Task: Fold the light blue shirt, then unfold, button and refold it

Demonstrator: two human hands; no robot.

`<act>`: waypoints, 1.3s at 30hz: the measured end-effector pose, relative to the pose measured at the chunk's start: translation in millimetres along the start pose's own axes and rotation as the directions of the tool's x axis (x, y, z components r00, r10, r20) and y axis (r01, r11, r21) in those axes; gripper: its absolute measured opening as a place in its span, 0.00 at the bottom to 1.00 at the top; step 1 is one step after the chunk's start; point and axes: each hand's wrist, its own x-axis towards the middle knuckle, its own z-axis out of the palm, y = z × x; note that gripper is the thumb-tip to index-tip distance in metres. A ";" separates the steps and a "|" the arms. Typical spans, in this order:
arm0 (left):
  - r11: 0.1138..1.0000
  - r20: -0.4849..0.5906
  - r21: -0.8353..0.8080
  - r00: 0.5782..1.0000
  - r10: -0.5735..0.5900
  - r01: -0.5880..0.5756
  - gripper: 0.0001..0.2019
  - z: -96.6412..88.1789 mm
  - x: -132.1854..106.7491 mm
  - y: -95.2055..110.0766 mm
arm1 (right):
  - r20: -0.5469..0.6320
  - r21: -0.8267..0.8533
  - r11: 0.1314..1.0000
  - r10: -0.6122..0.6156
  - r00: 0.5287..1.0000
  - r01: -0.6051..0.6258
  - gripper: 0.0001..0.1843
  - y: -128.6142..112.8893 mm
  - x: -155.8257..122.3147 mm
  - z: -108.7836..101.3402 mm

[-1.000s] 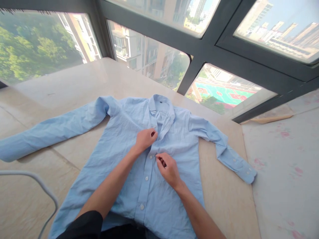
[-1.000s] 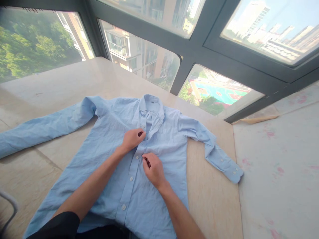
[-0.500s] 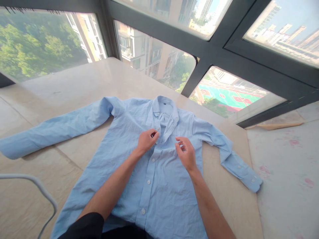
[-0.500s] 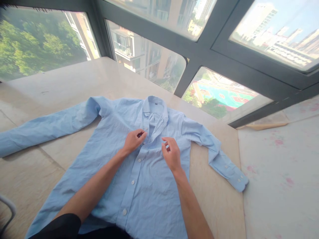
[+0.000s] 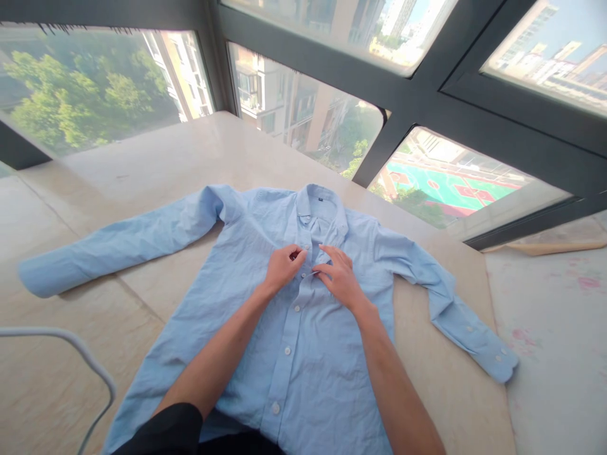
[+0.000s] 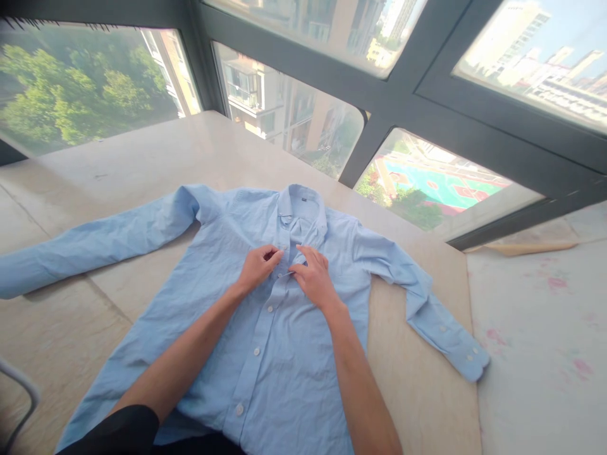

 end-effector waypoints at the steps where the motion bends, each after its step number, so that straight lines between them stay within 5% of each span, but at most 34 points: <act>1: 1.000 -0.002 0.003 1.000 0.005 -0.005 0.16 0.0 0.1 0.2 | 0.013 0.001 1.000 -0.006 1.000 0.006 0.10 1.9 3.6 -2.0; 10: 0.999 -0.006 -0.026 1.000 0.027 -0.028 0.14 -1.4 0.9 -2.3 | 0.041 0.007 0.998 -0.055 0.998 0.055 0.09 8.2 41.0 1.9; 19: 0.997 0.010 -0.072 1.000 -0.008 0.009 0.15 -2.1 3.2 -0.9 | 0.156 0.036 0.995 -0.098 0.983 0.093 0.25 -3.8 25.7 0.4; 29: 0.989 0.168 -0.142 0.983 0.069 -0.045 0.11 -10.6 0.0 -5.2 | 0.219 0.051 0.995 -0.093 0.971 0.084 0.16 -23.8 21.3 -6.7; 35: 0.993 0.180 -0.084 0.978 0.102 -0.088 0.14 -16.4 1.5 -6.4 | 0.302 0.114 0.982 -0.179 0.936 0.151 0.23 -28.8 21.2 -7.0; 39: 0.992 0.185 -0.085 0.976 0.112 -0.098 0.14 -16.3 1.7 -7.8 | 0.338 0.090 0.986 -0.161 0.927 0.139 0.17 -29.8 21.7 -8.9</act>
